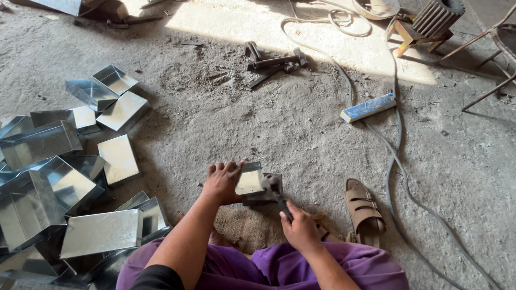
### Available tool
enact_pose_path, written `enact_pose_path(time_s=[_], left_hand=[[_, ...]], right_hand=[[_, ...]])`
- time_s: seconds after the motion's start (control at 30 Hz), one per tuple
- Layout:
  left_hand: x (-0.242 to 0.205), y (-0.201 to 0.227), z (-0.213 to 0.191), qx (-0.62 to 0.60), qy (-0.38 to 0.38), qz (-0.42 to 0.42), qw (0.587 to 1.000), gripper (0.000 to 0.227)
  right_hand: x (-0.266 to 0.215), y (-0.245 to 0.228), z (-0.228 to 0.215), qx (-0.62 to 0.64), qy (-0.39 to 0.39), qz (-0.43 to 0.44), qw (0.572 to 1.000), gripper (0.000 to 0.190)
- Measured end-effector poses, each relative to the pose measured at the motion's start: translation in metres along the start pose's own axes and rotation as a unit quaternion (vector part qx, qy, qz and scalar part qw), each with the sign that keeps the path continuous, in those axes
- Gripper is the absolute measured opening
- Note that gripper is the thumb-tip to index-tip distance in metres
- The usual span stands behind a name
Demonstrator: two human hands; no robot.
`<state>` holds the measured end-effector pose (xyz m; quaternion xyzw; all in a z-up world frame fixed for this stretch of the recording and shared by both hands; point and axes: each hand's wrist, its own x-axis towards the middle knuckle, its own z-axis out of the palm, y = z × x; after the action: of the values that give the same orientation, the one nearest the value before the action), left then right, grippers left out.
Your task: The person sits on the floor and repeatedly hammers small rectangular metal pieces placed on a wooden block. They pick up each piece, position it, strike it with a hammer, and set it aside, continuing the process with multiple pieces.
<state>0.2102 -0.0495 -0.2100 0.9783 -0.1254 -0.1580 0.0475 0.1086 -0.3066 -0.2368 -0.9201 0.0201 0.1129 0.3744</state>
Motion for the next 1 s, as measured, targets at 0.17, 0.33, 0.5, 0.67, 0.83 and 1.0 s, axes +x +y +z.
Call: enact_pose_path(time_s=[0.17,0.33,0.5,0.67,0.83,1.0], left_hand=[[0.004,0.0,-0.018,0.016,-0.026,-0.008,1.0,0.134],[-0.001,0.005,-0.011,0.011,-0.01,-0.005,1.0,0.135],[0.013,-0.024,-0.003,-0.224,-0.175,-0.058,0.957,0.148],[0.03,-0.07,0.048,-0.459,-0.226,-0.142,0.848,0.15],[0.041,-0.079,0.07,-0.454,-0.201,-0.117,0.86,0.15],[0.03,-0.07,0.053,-0.446,-0.211,-0.135,0.859,0.147]], right_hand=[[0.013,0.002,0.0,0.047,0.116,-0.162,0.979,0.032],[0.006,0.015,0.003,0.03,0.108,-0.179,0.977,0.033],[-0.002,0.004,-0.016,0.086,0.163,-0.196,0.963,0.031],[-0.028,0.005,-0.041,0.142,0.245,-0.254,0.925,0.037],[-0.014,-0.014,-0.026,0.213,0.266,-0.358,0.87,0.022],[0.002,-0.023,-0.02,0.006,0.114,-0.193,0.974,0.029]])
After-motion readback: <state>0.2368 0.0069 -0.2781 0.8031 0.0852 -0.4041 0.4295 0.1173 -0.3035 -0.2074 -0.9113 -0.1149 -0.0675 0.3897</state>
